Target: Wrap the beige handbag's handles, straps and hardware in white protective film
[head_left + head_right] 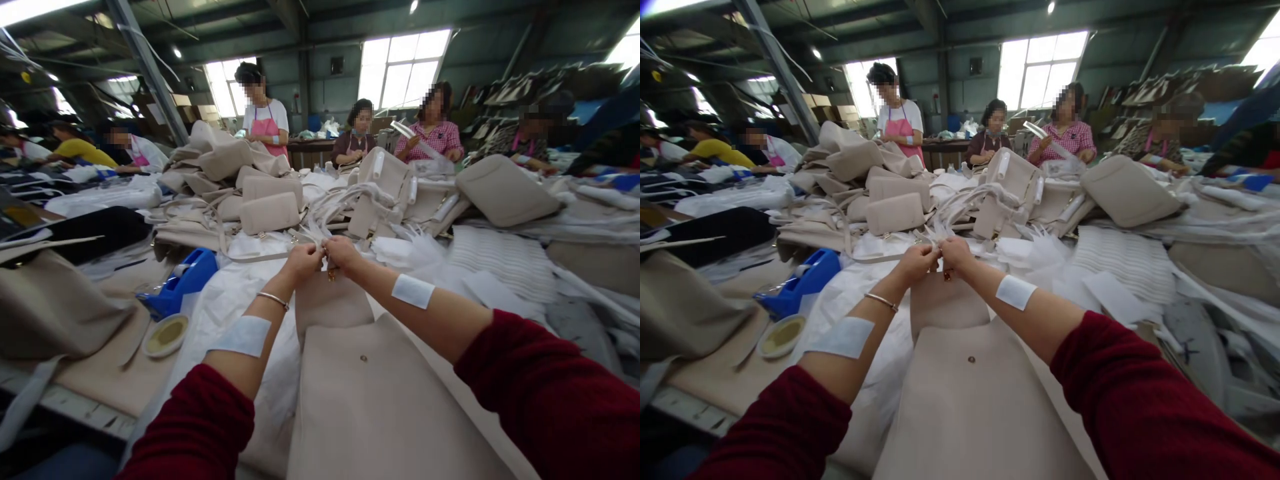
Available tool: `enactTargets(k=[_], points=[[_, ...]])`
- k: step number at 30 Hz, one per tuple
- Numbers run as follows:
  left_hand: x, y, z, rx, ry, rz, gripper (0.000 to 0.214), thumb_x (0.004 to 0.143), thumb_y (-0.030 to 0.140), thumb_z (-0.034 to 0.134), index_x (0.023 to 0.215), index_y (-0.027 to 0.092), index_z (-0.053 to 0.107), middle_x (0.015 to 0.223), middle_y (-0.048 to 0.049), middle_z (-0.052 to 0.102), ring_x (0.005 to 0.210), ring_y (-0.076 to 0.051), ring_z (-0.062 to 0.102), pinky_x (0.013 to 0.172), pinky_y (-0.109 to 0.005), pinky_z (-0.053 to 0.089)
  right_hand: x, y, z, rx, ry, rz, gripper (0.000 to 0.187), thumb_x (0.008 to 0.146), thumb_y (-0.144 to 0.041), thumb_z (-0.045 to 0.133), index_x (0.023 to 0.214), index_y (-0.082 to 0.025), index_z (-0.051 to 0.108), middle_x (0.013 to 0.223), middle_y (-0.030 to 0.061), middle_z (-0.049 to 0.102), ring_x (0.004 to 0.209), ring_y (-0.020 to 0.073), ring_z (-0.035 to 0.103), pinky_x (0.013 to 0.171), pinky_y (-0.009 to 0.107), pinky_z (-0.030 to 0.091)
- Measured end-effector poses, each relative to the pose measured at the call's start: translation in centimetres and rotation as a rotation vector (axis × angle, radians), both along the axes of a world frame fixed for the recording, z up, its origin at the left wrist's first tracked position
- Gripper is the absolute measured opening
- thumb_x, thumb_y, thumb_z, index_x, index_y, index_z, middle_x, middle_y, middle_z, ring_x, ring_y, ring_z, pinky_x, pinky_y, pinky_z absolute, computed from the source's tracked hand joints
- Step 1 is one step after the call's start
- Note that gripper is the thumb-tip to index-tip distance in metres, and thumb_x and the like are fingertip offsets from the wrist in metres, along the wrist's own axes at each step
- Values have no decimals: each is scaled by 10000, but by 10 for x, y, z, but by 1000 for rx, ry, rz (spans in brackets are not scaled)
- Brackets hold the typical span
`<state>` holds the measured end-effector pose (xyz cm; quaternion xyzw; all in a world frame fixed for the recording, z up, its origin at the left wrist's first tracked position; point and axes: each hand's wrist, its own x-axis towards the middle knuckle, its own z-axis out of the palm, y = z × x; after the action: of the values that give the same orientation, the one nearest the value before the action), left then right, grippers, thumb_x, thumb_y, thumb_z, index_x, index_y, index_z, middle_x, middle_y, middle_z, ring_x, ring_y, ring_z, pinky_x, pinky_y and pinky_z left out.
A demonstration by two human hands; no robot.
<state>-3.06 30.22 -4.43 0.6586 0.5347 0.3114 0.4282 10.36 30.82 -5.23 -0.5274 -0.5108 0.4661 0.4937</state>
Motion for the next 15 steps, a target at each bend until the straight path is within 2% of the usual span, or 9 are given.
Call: enactTargets(k=[2, 4, 6, 9, 11, 13, 15], points=[[-5, -12, 30, 30, -143, -119, 314, 833, 450, 650, 876, 140, 676, 875, -59, 721, 864, -202, 668, 771, -298, 517, 4, -13, 30, 52, 69, 29, 224, 864, -322, 575, 709, -166, 534, 525, -60, 430, 481, 86, 420, 450, 204, 350], [-10, -25, 62, -8, -362, -316, 371, 802, 459, 680, 1027, 165, 659, 992, -73, 722, 912, -218, 678, 800, -338, 529, 11, -31, 64, 115, 155, 96, 199, 849, -334, 570, 731, -180, 522, 508, -74, 407, 451, 80, 397, 435, 200, 333], [-11, -39, 92, -60, -552, -445, 418, 770, 453, 724, 1065, 168, 643, 1004, -83, 715, 926, -234, 682, 826, -385, 537, 19, -55, 98, 212, 279, 200, 215, 821, -355, 609, 733, -186, 511, 481, -93, 358, 410, 65, 326, 402, 188, 269], [-3, -64, 130, -55, -643, -376, 418, 780, 513, 705, 979, 149, 656, 895, -74, 709, 895, -240, 690, 842, -414, 541, 27, -92, 138, 371, 401, 363, 291, 767, -389, 707, 710, -177, 516, 471, -105, 333, 401, 44, 253, 392, 180, 195], [6, -81, 155, -8, -699, -336, 464, 827, 577, 617, 974, 140, 658, 890, -85, 707, 926, -258, 691, 848, -426, 544, 30, -113, 154, 445, 342, 411, 330, 771, -438, 720, 706, -168, 542, 484, -91, 375, 408, 45, 285, 403, 184, 207], [19, -99, 181, 85, -797, -328, 455, 878, 568, 544, 987, 140, 651, 909, -83, 702, 972, -256, 686, 849, -415, 547, 32, -127, 164, 496, 235, 397, 368, 817, -495, 669, 699, -164, 559, 490, -72, 405, 414, 60, 317, 413, 201, 220], [31, -115, 211, 223, -907, -272, 350, 918, 477, 529, 955, 147, 640, 831, -41, 675, 917, -200, 690, 811, -359, 555, 37, -138, 171, 549, 90, 314, 392, 878, -505, 583, 686, -164, 568, 506, -49, 433, 447, 82, 363, 442, 220, 264]])
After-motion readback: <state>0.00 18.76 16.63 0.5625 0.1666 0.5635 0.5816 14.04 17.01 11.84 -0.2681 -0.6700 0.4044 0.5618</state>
